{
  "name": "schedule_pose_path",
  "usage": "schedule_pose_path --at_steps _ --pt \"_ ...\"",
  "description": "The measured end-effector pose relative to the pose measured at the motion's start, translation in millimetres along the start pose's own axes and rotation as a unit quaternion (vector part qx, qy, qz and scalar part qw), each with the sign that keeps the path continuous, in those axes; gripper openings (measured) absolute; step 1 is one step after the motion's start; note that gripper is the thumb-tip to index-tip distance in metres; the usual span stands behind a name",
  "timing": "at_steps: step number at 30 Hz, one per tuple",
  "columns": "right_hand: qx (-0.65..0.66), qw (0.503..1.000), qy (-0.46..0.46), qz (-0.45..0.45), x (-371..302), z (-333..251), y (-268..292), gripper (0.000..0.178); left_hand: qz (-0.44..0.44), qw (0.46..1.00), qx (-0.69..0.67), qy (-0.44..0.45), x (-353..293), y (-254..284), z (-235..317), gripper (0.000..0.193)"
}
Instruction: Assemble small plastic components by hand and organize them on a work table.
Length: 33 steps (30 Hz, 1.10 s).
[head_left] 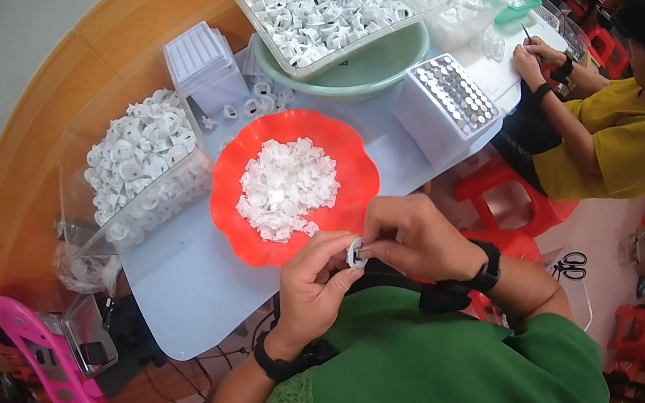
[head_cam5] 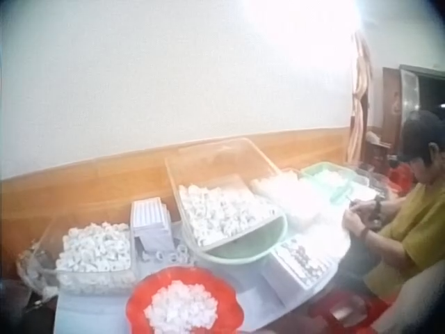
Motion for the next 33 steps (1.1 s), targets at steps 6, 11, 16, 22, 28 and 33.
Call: schedule_pose_path --at_steps 6,11,16,22,28,33 --pt "0.174 0.968 -0.182 0.007 -4 17 1 0.026 -0.018 0.999 -0.032 0.032 2 0 -3 0.030" --pt "0.040 0.998 -0.003 0.050 0 -5 6 0.028 0.014 0.996 -0.077 0.052 4 1 -5 0.030" --pt "-0.176 0.966 0.177 0.070 -9 -26 -4 0.022 0.032 0.998 -0.048 0.037 1 1 -5 0.031" --pt "-0.193 0.960 0.190 0.074 -12 -27 -9 0.019 0.061 0.987 0.146 -0.019 -2 -1 8 0.030" --pt "-0.193 0.961 0.182 0.078 -13 -29 -9 0.018 0.078 0.980 0.179 -0.037 -2 -2 10 0.029" --pt "-0.165 0.972 0.164 0.020 -9 -25 -9 0.021 0.063 0.988 0.140 -0.004 -5 2 2 0.027"
Point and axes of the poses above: each hand's wrist, its own x-axis towards the middle knuckle, its own y-axis out of the back of the hand, z = x × y, the point moved 6 cm from there along x, towards the middle knuckle, and after that the axes turned 11 degrees about y, right-handed, at the moved point
